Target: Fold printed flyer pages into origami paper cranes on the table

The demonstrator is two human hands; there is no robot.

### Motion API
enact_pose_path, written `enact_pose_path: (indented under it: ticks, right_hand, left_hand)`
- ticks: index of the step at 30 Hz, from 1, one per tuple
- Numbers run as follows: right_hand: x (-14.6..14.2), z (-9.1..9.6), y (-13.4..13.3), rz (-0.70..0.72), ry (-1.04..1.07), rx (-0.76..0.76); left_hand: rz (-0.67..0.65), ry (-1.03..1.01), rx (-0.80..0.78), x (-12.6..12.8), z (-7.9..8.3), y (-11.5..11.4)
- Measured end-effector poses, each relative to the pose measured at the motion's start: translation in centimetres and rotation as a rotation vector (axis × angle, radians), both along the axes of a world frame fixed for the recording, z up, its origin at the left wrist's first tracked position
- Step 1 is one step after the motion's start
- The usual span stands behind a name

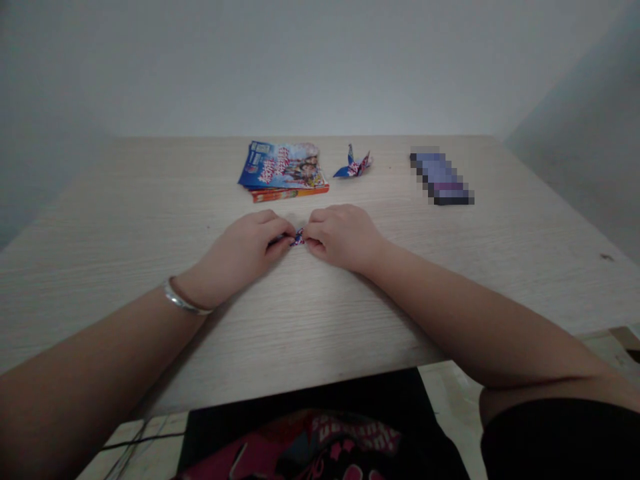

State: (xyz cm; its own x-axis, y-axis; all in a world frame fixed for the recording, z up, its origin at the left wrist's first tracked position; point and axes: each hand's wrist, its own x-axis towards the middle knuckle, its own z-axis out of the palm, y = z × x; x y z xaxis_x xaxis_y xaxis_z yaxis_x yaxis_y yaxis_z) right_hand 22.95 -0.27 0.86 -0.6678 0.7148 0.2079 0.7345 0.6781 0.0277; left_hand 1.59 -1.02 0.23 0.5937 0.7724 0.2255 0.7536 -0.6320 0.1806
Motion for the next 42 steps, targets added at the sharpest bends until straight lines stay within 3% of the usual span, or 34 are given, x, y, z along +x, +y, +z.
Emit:
enact_pose_path:
  ticks: [5,16,27,37,42]
  right_hand:
    - [0.0,0.3,-0.4,-0.031,-0.021,-0.037]
    - [-0.2,-0.1,-0.1,-0.037,0.0,-0.042]
    - [-0.3,0.0,-0.1,-0.078,-0.013,-0.054]
    - [0.3,0.5,-0.3,-0.001,-0.148,0.012]
    - [0.6,0.5,-0.3,0.003,-0.117,-0.002]
  left_hand:
    - [-0.146,0.057,0.037,-0.9,0.0,0.2]
    - [-0.09,0.158,0.098,-1.1,0.2,-0.2]
    - [-0.115,0.244,0.112,-0.5,0.6,-0.8]
    - [-0.187,0.227,0.111,-0.4,0.5,-0.4]
    - [-0.19,0.242,0.123,-0.9,0.6,-0.5]
